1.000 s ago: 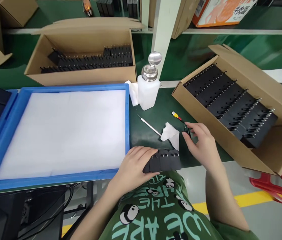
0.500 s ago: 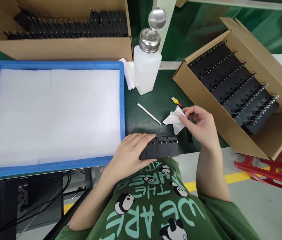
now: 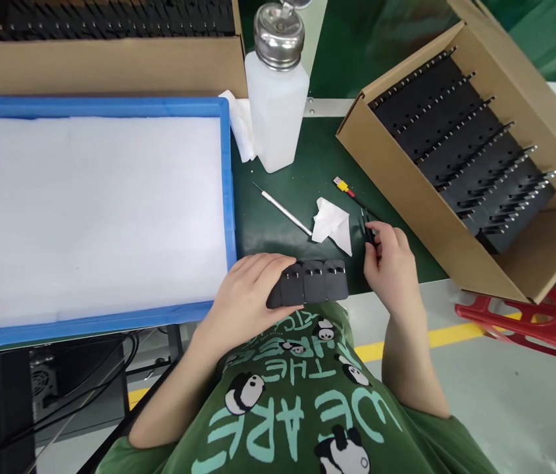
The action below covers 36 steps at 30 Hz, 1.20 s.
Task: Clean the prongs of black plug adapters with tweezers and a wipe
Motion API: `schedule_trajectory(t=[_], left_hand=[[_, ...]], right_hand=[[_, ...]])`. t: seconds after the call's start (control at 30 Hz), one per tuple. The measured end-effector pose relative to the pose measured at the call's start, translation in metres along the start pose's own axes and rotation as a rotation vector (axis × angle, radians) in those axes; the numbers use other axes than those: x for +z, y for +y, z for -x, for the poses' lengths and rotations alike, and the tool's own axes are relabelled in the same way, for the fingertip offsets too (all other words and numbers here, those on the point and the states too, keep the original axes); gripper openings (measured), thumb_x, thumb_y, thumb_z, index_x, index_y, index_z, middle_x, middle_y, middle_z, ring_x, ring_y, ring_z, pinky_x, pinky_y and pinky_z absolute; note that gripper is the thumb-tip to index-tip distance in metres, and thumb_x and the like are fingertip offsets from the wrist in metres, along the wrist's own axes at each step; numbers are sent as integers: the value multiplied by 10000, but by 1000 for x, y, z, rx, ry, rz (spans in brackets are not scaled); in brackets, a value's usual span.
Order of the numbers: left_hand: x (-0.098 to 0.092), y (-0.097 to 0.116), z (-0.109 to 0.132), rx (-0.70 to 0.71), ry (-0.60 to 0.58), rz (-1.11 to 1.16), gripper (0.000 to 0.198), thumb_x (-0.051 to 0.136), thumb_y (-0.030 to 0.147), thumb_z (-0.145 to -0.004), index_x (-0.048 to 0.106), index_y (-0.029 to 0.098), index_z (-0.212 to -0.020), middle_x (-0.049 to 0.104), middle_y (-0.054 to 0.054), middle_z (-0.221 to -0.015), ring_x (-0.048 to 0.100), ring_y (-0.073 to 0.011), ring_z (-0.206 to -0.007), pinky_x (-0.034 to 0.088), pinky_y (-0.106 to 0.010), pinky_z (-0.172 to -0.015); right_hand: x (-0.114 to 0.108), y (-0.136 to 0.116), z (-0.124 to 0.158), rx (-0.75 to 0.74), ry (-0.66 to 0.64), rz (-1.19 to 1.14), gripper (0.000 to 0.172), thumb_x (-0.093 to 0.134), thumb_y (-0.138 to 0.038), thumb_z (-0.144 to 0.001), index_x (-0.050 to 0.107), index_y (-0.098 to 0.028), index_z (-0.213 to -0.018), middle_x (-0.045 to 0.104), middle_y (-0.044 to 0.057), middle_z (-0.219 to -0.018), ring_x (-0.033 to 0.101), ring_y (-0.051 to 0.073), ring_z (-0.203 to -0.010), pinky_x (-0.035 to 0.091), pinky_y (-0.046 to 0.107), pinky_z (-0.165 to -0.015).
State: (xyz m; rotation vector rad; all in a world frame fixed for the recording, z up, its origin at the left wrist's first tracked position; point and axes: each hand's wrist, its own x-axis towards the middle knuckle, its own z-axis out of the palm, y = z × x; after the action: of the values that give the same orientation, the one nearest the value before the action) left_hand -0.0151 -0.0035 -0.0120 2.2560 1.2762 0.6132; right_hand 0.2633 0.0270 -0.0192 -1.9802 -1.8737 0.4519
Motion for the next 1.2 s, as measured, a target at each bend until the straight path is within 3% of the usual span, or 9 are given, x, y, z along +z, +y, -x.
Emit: schedule_trajectory(t=[0.1, 0.2, 0.33, 0.5, 0.63, 0.77, 0.87, 1.0, 1.2], left_hand=[[0, 1, -1, 12, 2, 6, 512, 756, 419, -855, 527, 186, -1249, 722, -113, -1182, 700, -289, -1070, 552, -440, -921], [0, 0, -1, 17, 7, 12, 517, 754, 423, -854, 524, 187, -1252, 717, -121, -1202, 696, -292, -1085, 551, -437, -921], [1, -1, 1, 13, 7, 23, 516, 749, 420, -856, 525, 191, -1260, 711, -121, -1216, 692, -297, -1097, 548, -437, -923], [1, -1, 0, 20, 2, 35, 484, 719, 422, -877, 536, 201, -1267, 718, -116, -1200, 697, -295, -1085, 552, -433, -908], [0, -2, -2, 21, -4, 45, 482, 713, 439, -882, 539, 189, -1255, 716, -114, -1197, 694, -289, -1076, 549, -428, -901], [0, -2, -1, 16, -13, 48, 480, 713, 423, -885, 538, 176, -1258, 711, -117, -1201, 687, -288, -1081, 545, -429, -901], [0, -2, -1, 17, -11, 52, 464, 712, 400, -884, 541, 187, -1260, 715, -114, -1191, 692, -288, -1070, 549, -426, -894], [-1, -1, -2, 16, -17, 48, 451, 709, 397, -887, 537, 194, -1251, 717, -112, -1184, 694, -288, -1070, 546, -419, -897], [-1, 0, -1, 22, -24, 46, 492, 739, 384, -872, 518, 172, -1257, 707, -111, -1190, 680, -284, -1083, 531, -414, -907]], right_hand=[[-10, 5, 3, 7, 41, -385, 191, 495, -263, -925, 650, -248, -1035, 553, 59, -885, 549, 199, -732, 465, 345, -643], [-22, 4, 7, -11, 61, -812, 188, 511, -359, -931, 608, -329, -1089, 510, 18, -818, 425, 149, -562, 370, 291, -475], [-26, -13, 20, -97, 103, -1002, 222, 716, -443, -835, 679, -404, -1050, 495, -2, -722, 376, 129, -489, 314, 268, -382], [-17, -36, 45, -190, 46, -1015, 227, 659, -381, -939, 757, -321, -1135, 691, 53, -855, 569, 131, -512, 442, 275, -373], [-13, -48, 57, -118, -87, -1104, 230, 555, -288, -1009, 725, -255, -1160, 755, 88, -1089, 757, 194, -752, 638, 308, -563], [-9, -59, 61, -22, -86, -1042, 198, 663, -98, -914, 682, -231, -1058, 774, 38, -991, 768, 177, -780, 665, 281, -648], [-4, -61, 60, -131, -1, -966, 252, 671, -30, -869, 646, -236, -1013, 767, 27, -939, 770, 209, -864, 674, 342, -726], [5, -56, 60, -315, -85, -986, 328, 574, 6, -895, 592, -246, -1104, 760, 53, -1025, 764, 240, -953, 679, 434, -776], [10, -51, 61, -339, -131, -949, 414, 577, 47, -860, 589, -256, -1142, 754, 61, -1059, 762, 248, -959, 670, 436, -771]])
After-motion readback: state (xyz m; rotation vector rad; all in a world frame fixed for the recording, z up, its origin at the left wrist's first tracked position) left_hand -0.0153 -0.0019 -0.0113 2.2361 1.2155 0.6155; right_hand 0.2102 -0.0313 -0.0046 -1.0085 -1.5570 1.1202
